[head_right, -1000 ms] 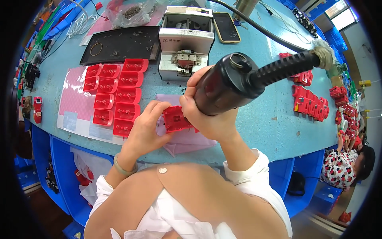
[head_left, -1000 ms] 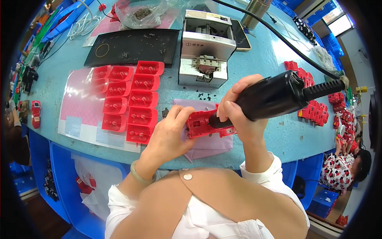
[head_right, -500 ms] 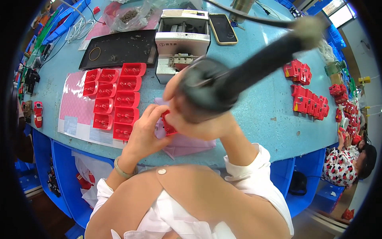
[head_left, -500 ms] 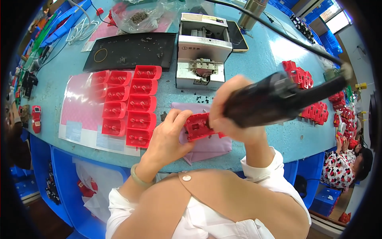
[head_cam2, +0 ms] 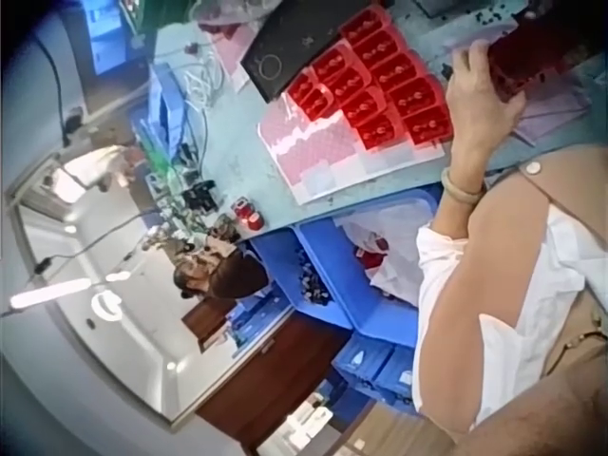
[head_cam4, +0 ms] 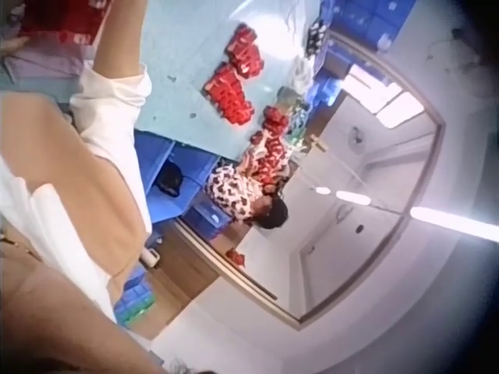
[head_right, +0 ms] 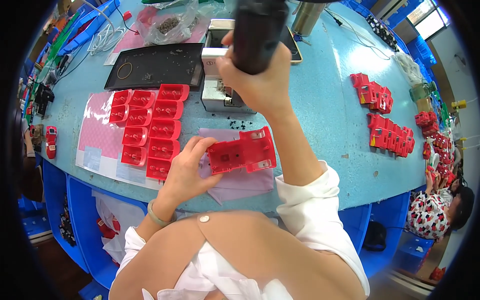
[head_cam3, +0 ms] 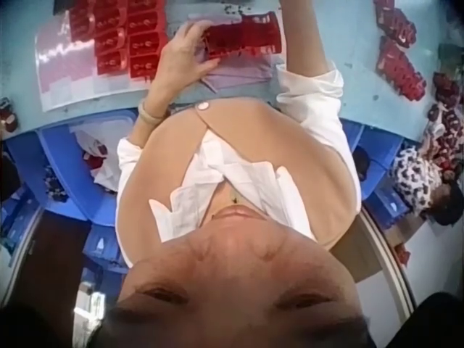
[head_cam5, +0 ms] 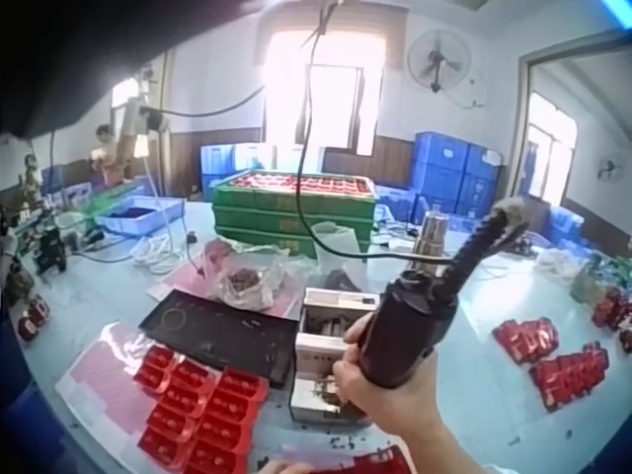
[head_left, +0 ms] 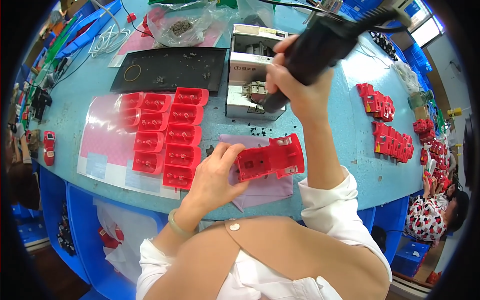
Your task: Assembling red plastic toy components using an electric screwdriver at a factory workbench.
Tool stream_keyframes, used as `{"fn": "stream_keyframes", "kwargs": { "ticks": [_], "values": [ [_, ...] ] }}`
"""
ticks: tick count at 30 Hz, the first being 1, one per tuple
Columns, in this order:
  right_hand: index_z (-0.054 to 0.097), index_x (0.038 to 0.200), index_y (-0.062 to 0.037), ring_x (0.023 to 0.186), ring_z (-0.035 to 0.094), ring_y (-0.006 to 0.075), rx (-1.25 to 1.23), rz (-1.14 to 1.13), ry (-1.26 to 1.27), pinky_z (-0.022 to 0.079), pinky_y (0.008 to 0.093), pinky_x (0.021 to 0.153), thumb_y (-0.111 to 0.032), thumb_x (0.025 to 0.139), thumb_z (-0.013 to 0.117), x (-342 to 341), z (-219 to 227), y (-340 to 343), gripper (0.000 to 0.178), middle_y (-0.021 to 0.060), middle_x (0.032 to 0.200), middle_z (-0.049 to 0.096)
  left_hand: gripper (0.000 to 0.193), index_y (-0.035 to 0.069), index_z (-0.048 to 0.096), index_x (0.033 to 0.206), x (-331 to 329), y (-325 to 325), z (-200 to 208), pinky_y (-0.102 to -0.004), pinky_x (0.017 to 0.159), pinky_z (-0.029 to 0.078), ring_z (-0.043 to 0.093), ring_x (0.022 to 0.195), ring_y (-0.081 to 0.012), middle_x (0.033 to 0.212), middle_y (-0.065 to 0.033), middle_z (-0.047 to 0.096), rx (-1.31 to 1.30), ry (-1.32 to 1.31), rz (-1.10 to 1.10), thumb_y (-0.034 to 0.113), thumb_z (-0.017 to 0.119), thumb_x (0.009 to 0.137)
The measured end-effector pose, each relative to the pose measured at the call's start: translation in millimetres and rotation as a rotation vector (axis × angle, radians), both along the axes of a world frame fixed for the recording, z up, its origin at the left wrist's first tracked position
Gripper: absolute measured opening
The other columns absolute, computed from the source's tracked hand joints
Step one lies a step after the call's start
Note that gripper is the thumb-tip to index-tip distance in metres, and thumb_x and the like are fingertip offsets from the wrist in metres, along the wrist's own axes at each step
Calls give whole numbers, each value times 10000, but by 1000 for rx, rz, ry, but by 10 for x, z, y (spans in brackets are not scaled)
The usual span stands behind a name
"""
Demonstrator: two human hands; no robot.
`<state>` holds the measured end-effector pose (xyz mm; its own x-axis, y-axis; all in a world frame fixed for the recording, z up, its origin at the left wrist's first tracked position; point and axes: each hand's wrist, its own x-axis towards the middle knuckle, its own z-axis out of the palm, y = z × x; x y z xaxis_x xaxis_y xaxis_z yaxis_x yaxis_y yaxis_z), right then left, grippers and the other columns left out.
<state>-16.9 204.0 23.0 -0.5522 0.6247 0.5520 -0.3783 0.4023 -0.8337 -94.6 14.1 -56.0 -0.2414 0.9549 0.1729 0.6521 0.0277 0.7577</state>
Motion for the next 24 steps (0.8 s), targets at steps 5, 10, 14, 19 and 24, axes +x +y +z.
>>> {"fn": "stream_keyframes", "kwargs": {
  "ticks": [5,10,14,19,24],
  "values": [
    [515,937,32,510,549,133,147,-85,207,474,262,518,75,725,588,-123,-28,35,229,56,642,557,573,76,510,1119,-23,-4,25,-383,693,505,593,853,-312,1018,-118,536,6,15,5,100,749,598],
    [499,965,32,499,542,135,167,-85,51,473,272,514,63,723,592,-187,-36,58,262,54,631,542,570,89,508,1117,9,-21,50,-397,688,501,593,838,-309,1007,-110,536,9,5,14,108,750,602],
    [476,1013,33,479,524,137,-27,24,-54,473,281,511,66,723,580,-139,92,6,310,57,625,532,582,93,506,1121,17,-33,22,-400,689,499,591,835,-312,1003,-107,535,12,-15,15,103,751,593],
    [438,1027,11,455,501,143,-188,52,7,471,292,494,85,715,554,183,222,-471,341,64,601,516,572,69,517,1115,-50,-63,-13,-364,697,503,592,865,-313,1011,-123,538,-5,7,15,72,741,589],
    [403,993,-21,461,502,148,-137,67,-58,470,288,479,124,692,519,337,-41,-621,353,68,585,499,597,78,512,1128,-61,-67,-93,-370,687,500,586,857,-319,1012,-124,534,29,-1,7,72,752,582]
  ]
}}
